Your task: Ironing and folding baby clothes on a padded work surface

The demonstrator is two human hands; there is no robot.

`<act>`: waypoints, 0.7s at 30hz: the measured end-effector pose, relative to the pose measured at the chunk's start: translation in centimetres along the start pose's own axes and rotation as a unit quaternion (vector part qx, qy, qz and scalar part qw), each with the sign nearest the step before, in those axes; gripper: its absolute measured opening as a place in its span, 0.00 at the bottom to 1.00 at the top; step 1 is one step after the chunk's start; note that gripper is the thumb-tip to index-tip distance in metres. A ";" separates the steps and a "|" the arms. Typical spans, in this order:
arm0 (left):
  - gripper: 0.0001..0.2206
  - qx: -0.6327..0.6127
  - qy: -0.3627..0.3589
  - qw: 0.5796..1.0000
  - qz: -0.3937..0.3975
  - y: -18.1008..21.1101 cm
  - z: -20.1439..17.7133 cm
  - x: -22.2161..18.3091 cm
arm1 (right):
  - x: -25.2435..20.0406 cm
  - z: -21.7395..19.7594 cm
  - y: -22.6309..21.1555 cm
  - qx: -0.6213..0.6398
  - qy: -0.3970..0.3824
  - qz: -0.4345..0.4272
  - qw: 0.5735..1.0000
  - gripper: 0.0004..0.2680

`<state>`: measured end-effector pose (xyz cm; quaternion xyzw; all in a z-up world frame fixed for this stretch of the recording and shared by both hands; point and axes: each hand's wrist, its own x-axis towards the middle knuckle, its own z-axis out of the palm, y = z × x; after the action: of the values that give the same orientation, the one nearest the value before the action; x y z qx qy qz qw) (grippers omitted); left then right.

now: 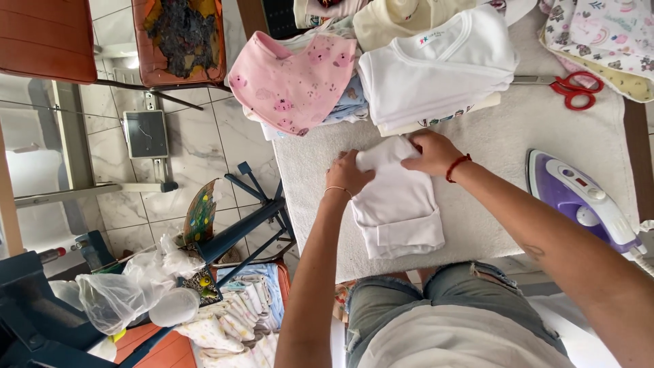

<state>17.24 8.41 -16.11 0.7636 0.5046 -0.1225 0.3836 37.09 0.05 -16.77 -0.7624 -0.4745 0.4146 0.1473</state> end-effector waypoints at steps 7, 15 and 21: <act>0.14 0.000 0.168 0.939 0.301 -1.1 -0.3 -5.6 | -6.6 -1.6 -0.8 -0.178 0.183 -0.453 0.854 0.06; 0.09 0.129 0.303 0.842 0.428 -1.1 -2.4 -7.9 | -7.6 -0.8 0.5 -0.272 0.178 -0.492 0.808 0.04; 0.07 0.171 0.344 0.818 0.428 -2.4 -2.1 -8.1 | -7.1 -0.3 2.2 -0.293 0.177 -0.525 0.779 0.05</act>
<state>11.00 4.87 -11.13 0.9485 0.1967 0.2404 0.0626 37.17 -6.96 -14.43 -0.4615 -0.8653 -0.0283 0.1936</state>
